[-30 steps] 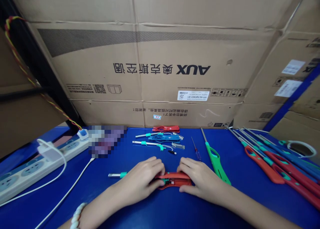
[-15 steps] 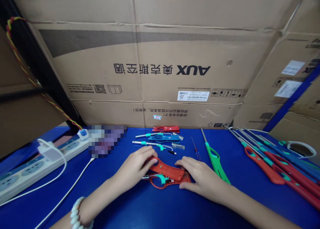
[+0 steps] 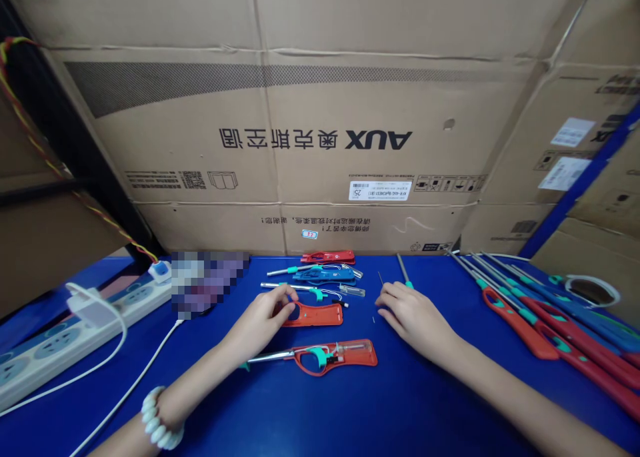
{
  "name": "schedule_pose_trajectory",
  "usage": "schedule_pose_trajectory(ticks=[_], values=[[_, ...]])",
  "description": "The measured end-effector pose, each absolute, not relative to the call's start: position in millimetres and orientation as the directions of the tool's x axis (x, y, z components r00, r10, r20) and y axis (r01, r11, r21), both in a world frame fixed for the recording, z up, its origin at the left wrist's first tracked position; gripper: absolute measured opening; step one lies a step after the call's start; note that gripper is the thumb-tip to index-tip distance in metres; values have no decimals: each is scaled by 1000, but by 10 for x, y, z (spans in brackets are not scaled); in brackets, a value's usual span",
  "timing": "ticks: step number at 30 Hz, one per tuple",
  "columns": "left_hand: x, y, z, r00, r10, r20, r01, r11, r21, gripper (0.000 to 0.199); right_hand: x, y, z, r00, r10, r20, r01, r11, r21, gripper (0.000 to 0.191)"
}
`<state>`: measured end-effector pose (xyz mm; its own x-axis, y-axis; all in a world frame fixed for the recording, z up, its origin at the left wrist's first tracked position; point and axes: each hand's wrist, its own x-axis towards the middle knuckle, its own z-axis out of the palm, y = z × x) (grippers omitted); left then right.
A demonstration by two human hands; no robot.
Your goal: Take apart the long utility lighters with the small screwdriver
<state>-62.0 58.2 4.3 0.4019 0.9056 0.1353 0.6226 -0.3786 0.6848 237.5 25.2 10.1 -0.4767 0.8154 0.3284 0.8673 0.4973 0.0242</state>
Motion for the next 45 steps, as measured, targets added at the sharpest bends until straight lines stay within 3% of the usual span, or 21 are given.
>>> schedule_pose_trajectory(ticks=[5,15,29,38,45], values=[[-603,567,73,400,907,129,626,-373,684,18,2339,252,51,-537,812,229,841,536,72,8],[-595,549,51,477,867,143,561,-426,710,13,2280,253,-33,-577,777,253,817,544,191,16],[-570,454,20,627,761,165,636,-622,456,15,2190,250,-107,-584,754,299,810,518,277,17],[-479,351,67,707,694,139,599,-691,406,16,2152,237,-116,-575,746,336,818,531,222,20],[-434,293,101,759,635,144,560,-749,354,25,2102,211,-182,-586,676,446,779,622,80,27]])
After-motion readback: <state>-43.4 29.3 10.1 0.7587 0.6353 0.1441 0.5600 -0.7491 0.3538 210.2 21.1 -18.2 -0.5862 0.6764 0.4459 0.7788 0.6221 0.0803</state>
